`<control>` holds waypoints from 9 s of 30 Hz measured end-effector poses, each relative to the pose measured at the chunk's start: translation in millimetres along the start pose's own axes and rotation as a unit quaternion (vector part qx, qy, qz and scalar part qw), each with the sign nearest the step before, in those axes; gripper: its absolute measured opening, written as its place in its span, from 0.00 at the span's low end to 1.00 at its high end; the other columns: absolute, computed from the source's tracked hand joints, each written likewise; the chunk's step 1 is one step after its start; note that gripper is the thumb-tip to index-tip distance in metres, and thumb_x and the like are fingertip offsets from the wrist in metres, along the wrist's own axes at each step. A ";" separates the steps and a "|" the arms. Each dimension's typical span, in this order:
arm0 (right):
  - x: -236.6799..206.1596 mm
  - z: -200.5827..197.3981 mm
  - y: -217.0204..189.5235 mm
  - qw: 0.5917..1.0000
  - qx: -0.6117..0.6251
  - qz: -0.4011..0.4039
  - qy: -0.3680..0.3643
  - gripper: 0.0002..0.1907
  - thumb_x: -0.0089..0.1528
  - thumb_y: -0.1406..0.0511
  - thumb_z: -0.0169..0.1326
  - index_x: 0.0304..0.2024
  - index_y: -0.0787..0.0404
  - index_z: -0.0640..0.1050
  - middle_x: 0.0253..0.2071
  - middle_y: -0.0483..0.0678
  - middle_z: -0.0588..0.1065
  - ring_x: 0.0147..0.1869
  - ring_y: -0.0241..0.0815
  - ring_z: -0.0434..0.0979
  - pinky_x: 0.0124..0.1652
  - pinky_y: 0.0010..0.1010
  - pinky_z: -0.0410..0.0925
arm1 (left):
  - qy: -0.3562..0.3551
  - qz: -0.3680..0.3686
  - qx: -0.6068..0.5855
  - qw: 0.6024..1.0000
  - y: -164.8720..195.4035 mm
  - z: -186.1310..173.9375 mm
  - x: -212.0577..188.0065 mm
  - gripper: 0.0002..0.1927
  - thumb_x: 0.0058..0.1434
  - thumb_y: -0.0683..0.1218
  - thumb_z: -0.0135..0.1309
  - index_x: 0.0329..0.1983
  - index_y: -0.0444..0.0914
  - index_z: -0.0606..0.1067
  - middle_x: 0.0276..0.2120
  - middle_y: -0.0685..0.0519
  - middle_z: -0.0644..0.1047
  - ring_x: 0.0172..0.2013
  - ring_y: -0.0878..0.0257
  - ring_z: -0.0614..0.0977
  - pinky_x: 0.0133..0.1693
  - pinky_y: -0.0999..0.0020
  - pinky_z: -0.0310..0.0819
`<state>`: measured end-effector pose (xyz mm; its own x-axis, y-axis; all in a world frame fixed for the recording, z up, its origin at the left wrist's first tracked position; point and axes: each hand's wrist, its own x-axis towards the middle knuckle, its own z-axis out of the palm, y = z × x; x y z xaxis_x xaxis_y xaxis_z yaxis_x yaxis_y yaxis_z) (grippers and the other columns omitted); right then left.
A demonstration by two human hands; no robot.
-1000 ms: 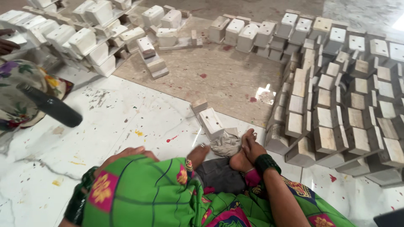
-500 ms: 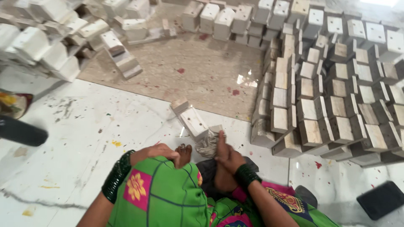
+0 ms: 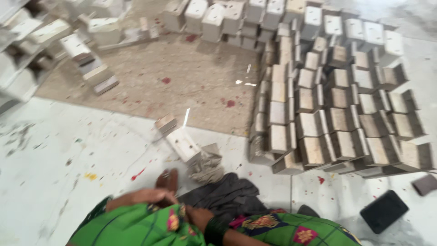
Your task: The person sits on the floor and wipes small white wooden components one at a time with a cloth, then places each cleaned piece onto a growing pile beside them among large stacks of similar parts.
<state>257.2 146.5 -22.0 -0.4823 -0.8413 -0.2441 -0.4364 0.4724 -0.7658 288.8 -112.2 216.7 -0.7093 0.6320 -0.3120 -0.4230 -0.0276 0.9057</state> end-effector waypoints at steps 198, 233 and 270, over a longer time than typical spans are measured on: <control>6.2 -236.8 -69.5 0.964 -0.043 -0.043 0.257 0.27 0.50 0.75 0.57 0.53 0.56 0.81 0.50 0.56 0.79 0.54 0.57 0.79 0.51 0.44 0.74 | 0.449 -0.073 0.435 0.777 29.3 -59.8 82.3 0.34 0.62 0.57 0.52 0.68 0.40 0.61 0.32 0.33 0.80 0.36 0.34 0.82 0.41 0.41 0.75; 3.3 -247.6 -50.4 0.912 0.046 -0.116 0.391 0.28 0.56 0.78 0.50 0.59 0.59 0.76 0.57 0.56 0.76 0.60 0.58 0.79 0.56 0.40 0.72 | 0.457 -0.020 0.373 0.807 50.8 -50.8 81.2 0.50 0.53 0.49 0.62 0.74 0.43 0.47 0.51 0.28 0.75 0.45 0.33 0.80 0.48 0.46 0.76; 16.6 -224.1 -23.4 0.964 0.008 -0.009 0.264 0.26 0.55 0.73 0.55 0.58 0.57 0.77 0.55 0.55 0.78 0.59 0.54 0.78 0.57 0.38 0.70 | 0.394 -0.043 0.452 0.799 38.8 -58.0 82.8 0.49 0.62 0.46 0.52 0.79 0.48 0.37 0.41 0.35 0.80 0.38 0.35 0.81 0.41 0.41 0.74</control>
<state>89.2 180.4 125.2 -0.7959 -0.5965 0.1030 -0.4386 0.4510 -0.7773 181.0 -105.9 209.4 -0.9849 -0.0929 -0.1462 -0.1627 0.7851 0.5976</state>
